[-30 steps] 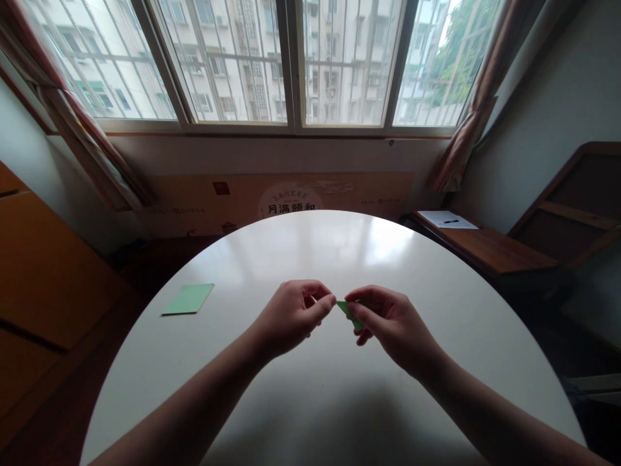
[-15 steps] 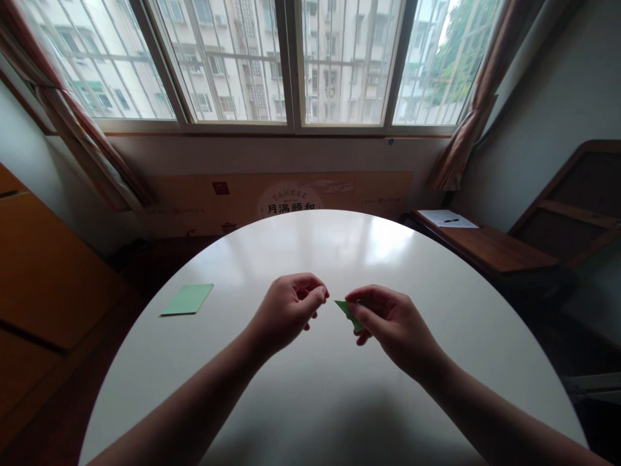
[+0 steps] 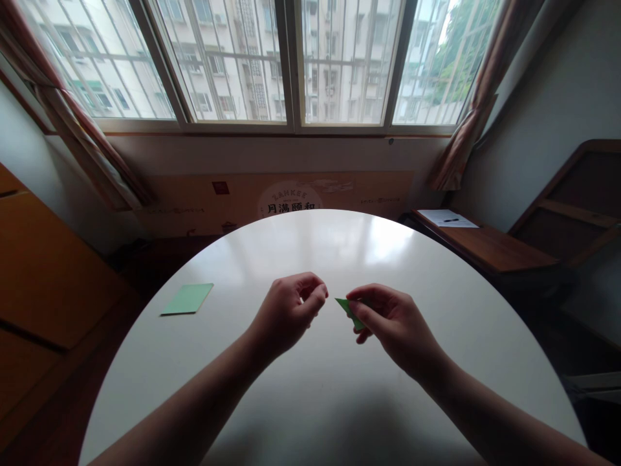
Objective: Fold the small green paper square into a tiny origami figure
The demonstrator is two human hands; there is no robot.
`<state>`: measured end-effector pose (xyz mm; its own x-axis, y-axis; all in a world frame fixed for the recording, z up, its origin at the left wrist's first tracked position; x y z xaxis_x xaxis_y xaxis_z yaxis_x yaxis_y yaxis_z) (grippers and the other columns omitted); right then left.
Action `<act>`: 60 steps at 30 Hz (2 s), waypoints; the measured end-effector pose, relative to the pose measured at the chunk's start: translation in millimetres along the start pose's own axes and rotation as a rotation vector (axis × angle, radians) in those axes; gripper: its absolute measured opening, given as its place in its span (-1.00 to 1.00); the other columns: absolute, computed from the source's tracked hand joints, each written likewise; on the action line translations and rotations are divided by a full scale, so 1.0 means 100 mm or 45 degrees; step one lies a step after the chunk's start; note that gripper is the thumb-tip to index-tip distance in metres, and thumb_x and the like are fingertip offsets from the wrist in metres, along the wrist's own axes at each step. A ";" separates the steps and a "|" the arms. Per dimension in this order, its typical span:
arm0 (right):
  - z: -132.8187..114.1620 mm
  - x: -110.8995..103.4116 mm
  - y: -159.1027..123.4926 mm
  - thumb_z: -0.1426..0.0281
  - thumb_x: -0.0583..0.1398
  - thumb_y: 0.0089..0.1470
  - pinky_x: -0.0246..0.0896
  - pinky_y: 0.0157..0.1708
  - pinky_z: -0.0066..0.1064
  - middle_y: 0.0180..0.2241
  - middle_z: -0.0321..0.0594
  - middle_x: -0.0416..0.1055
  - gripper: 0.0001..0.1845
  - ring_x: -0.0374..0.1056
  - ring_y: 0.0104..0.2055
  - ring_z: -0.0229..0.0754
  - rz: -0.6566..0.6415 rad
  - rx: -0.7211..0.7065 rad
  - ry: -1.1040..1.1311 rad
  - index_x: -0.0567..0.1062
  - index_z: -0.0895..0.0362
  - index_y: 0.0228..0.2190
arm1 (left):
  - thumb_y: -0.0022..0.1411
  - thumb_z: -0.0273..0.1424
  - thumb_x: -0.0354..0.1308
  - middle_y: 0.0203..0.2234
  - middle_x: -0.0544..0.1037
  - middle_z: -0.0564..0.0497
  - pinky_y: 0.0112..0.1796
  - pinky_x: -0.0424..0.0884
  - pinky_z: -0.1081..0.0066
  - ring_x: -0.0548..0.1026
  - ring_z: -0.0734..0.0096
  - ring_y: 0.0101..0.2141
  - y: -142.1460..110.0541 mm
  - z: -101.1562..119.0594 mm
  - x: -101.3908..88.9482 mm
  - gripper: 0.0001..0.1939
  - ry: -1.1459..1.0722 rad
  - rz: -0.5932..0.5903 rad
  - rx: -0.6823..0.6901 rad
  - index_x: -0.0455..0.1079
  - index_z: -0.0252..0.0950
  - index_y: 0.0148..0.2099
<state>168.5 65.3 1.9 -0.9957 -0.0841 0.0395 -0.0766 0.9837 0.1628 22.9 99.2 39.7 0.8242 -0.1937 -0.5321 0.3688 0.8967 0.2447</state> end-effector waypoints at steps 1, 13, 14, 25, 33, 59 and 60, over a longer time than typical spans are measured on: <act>0.00 0.00 0.00 0.22 0.33 0.08 0.43 -0.57 -0.36 -0.49 -0.24 0.47 -0.74 0.40 -0.50 -0.19 0.003 -0.006 0.005 0.58 0.15 -0.28 | 0.28 -0.35 0.05 -0.62 0.43 0.08 -0.62 0.31 0.55 0.41 0.48 -0.61 0.00 -0.01 0.00 -0.77 -0.024 -0.002 -0.004 0.44 -0.33 -0.37; -0.07 0.06 -0.01 0.22 0.32 0.08 0.42 -0.58 -0.37 -0.47 -0.20 0.49 -0.75 0.39 -0.48 -0.19 0.022 -0.043 -0.008 0.57 0.16 -0.31 | 0.23 -0.39 0.10 -0.59 0.46 0.06 -0.59 0.34 0.56 0.42 0.49 -0.57 -0.04 0.02 0.11 -0.82 -0.080 -0.092 0.002 0.48 -0.33 -0.35; -0.07 0.06 -0.01 0.22 0.32 0.08 0.41 -0.58 -0.37 -0.47 -0.20 0.49 -0.75 0.39 -0.48 -0.19 0.025 -0.043 -0.009 0.57 0.16 -0.31 | 0.23 -0.38 0.10 -0.61 0.45 0.07 -0.60 0.34 0.56 0.41 0.50 -0.59 -0.04 0.00 0.11 -0.82 -0.105 -0.092 -0.014 0.47 -0.34 -0.36; -0.05 -0.04 0.00 0.19 0.33 0.08 0.42 -0.57 -0.37 -0.45 -0.21 0.52 -0.67 0.43 -0.45 -0.15 0.096 -0.049 0.022 0.56 0.14 -0.18 | 0.21 -0.29 0.13 -0.64 0.38 0.09 -0.66 0.35 0.56 0.37 0.50 -0.61 -0.03 -0.12 0.10 -0.77 -0.319 -0.017 -0.160 0.42 -0.35 -0.39; 0.01 -0.14 0.02 0.15 0.38 0.00 0.42 -0.49 -0.39 -0.34 -0.17 0.55 -0.67 0.49 -0.31 -0.08 0.226 0.019 0.160 0.55 0.12 -0.28 | 0.25 -0.24 0.18 -0.44 0.57 -0.04 -0.58 0.39 0.54 0.49 0.39 -0.46 -0.08 0.04 0.27 -0.76 -0.135 -0.164 -0.020 0.53 -0.33 -0.25; 0.27 0.05 0.00 0.22 0.41 -0.05 0.33 -0.44 -0.44 -0.37 -0.12 0.52 -0.69 0.31 -0.31 -0.17 0.062 0.366 0.404 0.63 0.18 -0.31 | 0.10 -0.51 0.17 -0.50 0.57 0.00 -0.67 0.40 0.58 0.50 0.44 -0.53 -0.05 -0.13 0.18 -0.84 -0.538 0.003 -0.118 0.51 -0.37 -0.24; 0.27 0.04 0.00 0.21 0.41 -0.05 0.33 -0.44 -0.44 -0.37 -0.11 0.52 -0.69 0.31 -0.31 -0.18 0.062 0.358 0.398 0.63 0.18 -0.31 | 0.10 -0.51 0.17 -0.50 0.58 0.00 -0.66 0.41 0.58 0.51 0.43 -0.52 -0.06 -0.12 0.17 -0.84 -0.517 0.010 -0.109 0.52 -0.37 -0.23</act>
<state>163.1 69.4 -24.1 -0.9380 -0.0378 0.3446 -0.0840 0.9892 -0.1200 29.8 95.7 19.4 0.9359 -0.3122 -0.1633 0.3384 0.9255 0.1699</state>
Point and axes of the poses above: each hand's wrist, its own y-axis towards the middle knuckle, its own x-axis out of the palm, z = x × y, the point moved 10 cm from there along y, towards the middle knuckle
